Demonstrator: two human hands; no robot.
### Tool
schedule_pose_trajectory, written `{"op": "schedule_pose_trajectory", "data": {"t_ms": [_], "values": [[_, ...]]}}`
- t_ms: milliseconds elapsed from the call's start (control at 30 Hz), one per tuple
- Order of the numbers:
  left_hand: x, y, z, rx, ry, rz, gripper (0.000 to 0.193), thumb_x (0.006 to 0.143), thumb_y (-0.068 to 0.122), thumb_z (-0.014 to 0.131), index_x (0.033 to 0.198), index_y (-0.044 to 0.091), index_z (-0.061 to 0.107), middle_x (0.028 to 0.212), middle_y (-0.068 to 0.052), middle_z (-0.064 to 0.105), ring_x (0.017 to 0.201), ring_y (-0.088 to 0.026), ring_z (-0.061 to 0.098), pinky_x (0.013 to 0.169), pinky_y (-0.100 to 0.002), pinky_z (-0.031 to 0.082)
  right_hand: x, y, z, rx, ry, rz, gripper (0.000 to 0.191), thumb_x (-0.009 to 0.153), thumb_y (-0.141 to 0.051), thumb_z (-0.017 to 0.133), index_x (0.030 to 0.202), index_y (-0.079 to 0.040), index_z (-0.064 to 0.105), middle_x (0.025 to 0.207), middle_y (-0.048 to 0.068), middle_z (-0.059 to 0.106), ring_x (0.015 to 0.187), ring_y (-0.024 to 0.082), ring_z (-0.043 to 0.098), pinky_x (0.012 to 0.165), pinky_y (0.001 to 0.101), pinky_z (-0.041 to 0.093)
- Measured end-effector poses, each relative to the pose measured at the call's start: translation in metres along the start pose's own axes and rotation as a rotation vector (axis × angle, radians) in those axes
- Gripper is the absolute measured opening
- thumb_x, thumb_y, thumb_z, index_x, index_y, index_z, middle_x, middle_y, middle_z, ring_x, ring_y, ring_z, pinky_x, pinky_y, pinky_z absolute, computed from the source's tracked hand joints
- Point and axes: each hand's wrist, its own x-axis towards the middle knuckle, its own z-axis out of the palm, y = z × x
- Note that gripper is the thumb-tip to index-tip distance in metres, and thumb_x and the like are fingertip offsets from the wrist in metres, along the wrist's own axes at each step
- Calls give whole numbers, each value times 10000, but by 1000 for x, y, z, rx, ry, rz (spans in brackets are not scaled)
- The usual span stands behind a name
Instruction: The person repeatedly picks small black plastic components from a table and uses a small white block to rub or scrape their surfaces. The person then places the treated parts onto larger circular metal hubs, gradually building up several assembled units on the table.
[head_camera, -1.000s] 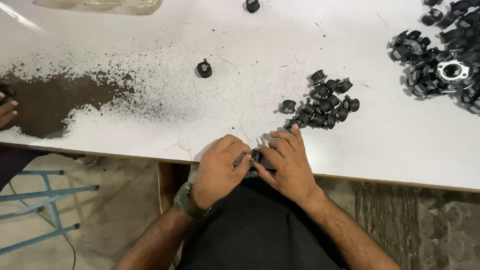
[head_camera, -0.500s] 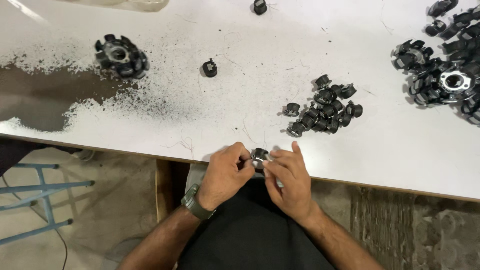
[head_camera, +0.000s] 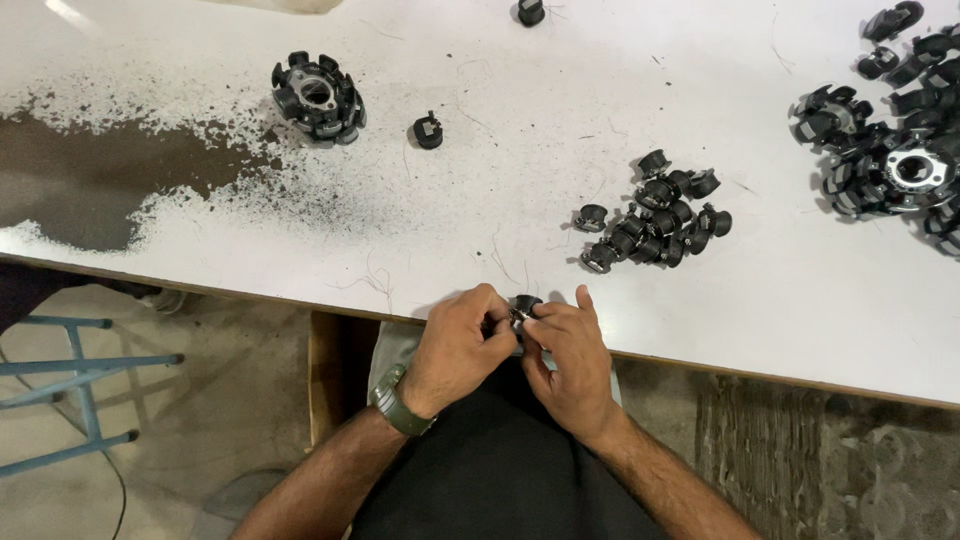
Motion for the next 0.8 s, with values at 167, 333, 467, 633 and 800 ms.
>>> {"op": "schedule_pose_trajectory", "data": {"t_ms": [167,333,467,633,800], "values": [[9,4,5,-26,-15,116,108,862,96,697,868,24,617,779,-79,659,673,-171,620,604,-332,508,9,8,-6,-61,21,-49,346,816,66,806,1096,-55,642,1001,106,661,1078,280,668,1206,559,372],[73,-1,-43,701,44,56,412,944,374,680,1192,45,665,1090,-155,684,597,-204,620,547,-348,481,23,23,-18,-175,4,-16,317,797,96,744,1057,-52,640,1026,125,662,1095,311,646,1202,570,367],[158,-21,-86,813,20,-242,681,925,512,703,1311,-16,517,1091,-223,630,812,-274,649,570,-403,563,32,30,-20,-237,-21,33,284,809,89,725,1048,-40,641,1010,130,648,1134,333,630,1190,583,357],[180,-32,-86,640,-54,-200,427,954,348,718,1233,50,595,1075,-146,681,864,-237,699,675,-362,581,37,30,-22,-268,-1,91,284,817,74,704,1070,-48,665,1027,119,650,1152,326,636,1205,597,335],[97,-14,-44,383,-24,-137,443,853,396,800,1135,99,631,835,-52,700,675,-182,635,582,-311,520,31,17,-26,-261,39,42,303,798,1,731,1079,-109,715,966,74,595,1205,297,608,1263,574,224]]}}
